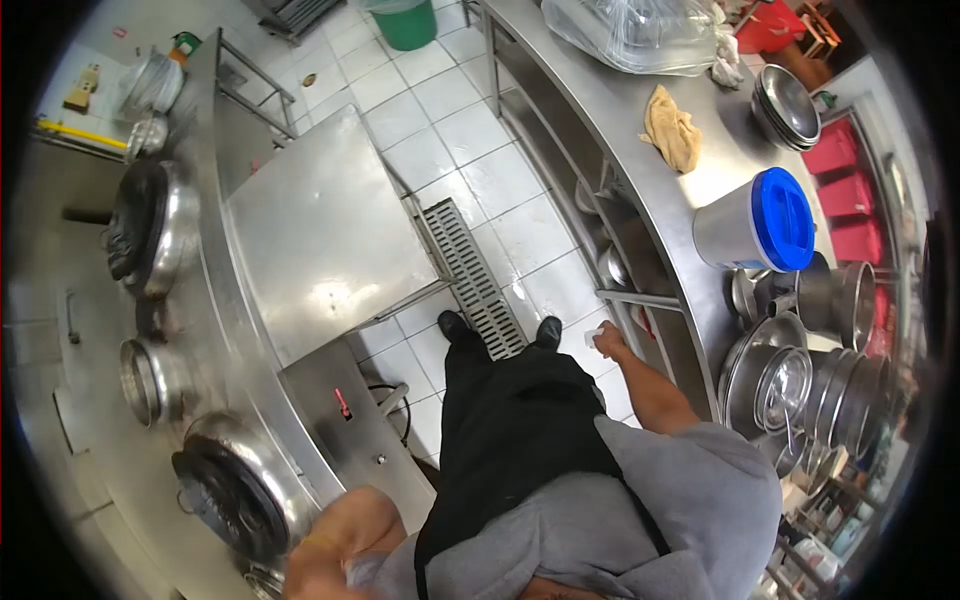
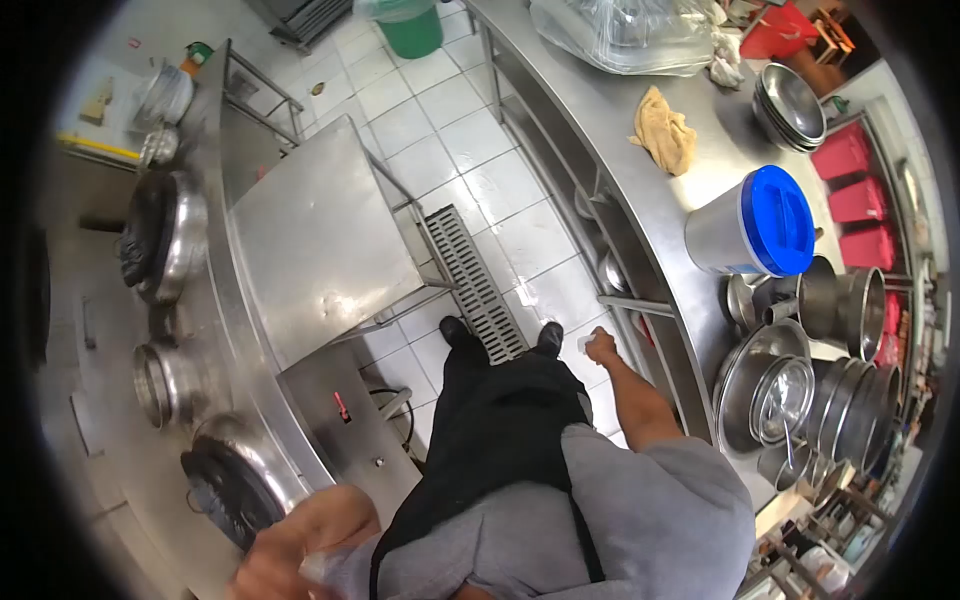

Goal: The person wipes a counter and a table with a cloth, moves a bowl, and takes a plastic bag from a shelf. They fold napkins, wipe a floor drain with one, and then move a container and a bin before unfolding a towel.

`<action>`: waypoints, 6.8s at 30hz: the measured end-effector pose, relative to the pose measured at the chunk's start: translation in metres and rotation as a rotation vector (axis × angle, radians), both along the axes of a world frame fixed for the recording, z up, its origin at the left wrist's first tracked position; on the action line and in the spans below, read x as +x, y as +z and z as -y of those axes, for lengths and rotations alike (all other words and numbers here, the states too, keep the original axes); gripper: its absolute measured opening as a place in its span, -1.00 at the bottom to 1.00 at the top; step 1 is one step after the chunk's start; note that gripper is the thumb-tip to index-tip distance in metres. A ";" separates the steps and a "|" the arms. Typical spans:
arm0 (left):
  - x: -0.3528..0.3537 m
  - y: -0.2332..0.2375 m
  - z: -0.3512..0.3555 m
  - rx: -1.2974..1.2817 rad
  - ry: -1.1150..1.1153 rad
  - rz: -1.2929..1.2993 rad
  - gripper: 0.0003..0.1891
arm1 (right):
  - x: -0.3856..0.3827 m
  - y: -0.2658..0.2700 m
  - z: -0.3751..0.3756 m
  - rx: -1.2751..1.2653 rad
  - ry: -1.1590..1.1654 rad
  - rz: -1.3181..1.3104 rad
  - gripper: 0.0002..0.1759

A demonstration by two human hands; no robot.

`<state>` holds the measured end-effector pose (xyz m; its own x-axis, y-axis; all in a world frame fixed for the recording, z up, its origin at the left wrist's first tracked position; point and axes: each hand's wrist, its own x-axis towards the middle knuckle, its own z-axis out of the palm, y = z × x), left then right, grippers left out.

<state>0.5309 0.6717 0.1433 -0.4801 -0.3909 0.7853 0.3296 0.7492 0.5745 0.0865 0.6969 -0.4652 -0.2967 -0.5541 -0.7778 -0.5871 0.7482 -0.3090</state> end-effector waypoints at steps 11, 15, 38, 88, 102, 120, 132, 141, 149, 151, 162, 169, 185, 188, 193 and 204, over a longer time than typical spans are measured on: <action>0.142 -0.071 0.100 0.124 -0.542 -0.004 -0.78 | 0.093 0.048 -0.017 -0.379 0.171 -0.200 -0.73; 0.154 -0.175 0.132 0.537 -0.693 0.356 -0.78 | 0.117 0.043 0.037 -0.452 0.080 -0.239 -0.72; 0.033 -0.617 0.177 1.207 0.977 0.738 -0.81 | 0.300 -0.503 0.236 -0.420 0.112 0.249 -0.68; 0.039 -0.611 0.178 1.221 1.019 0.756 -0.65 | 0.366 -0.576 0.222 -0.341 0.391 0.306 -0.60; 0.060 -0.577 0.149 1.365 0.991 0.445 -0.67 | 0.256 -0.251 0.203 -0.196 0.304 0.400 -0.69; 0.261 -0.434 0.028 1.496 1.092 -1.224 -0.59 | 0.381 0.181 0.295 -0.638 0.405 0.796 -0.18; 0.270 -0.446 0.018 1.513 1.027 -1.155 -0.71 | 0.373 0.169 0.289 -0.655 0.482 0.684 -0.18; 0.284 -0.460 0.014 1.479 0.960 -1.089 -0.53 | 0.376 0.149 0.294 -0.613 0.623 0.429 -0.08; 0.260 -0.444 0.056 1.515 1.703 -0.674 -0.39 | 0.315 0.190 0.326 -0.695 0.730 0.477 -0.30; 0.244 -0.440 0.061 1.465 2.119 -0.323 -0.37 | 0.276 0.249 0.349 -0.599 0.718 0.509 -0.40; 0.090 -0.365 0.142 0.873 2.397 0.300 -0.26 | 0.158 0.350 0.398 -1.105 0.386 0.607 -0.74; 0.105 -0.344 0.189 0.820 1.995 -0.149 -0.37 | 0.141 0.418 0.456 -1.271 0.384 0.623 -0.79; 0.110 -0.257 0.428 0.930 1.591 -0.486 -0.58 | -0.002 0.792 0.872 -1.733 0.606 -0.851 -0.70; 0.131 -0.256 0.453 1.002 1.578 -0.481 -0.59 | -0.045 0.798 0.923 -1.495 0.645 -0.709 -0.68; 0.153 -0.268 0.482 1.040 1.485 -0.522 -0.61 | -0.044 0.794 0.943 -1.383 0.681 -0.751 -0.66; 0.120 -0.236 0.560 1.082 1.277 -0.456 -0.71 | -0.046 0.797 0.941 -1.366 0.584 -0.777 -0.74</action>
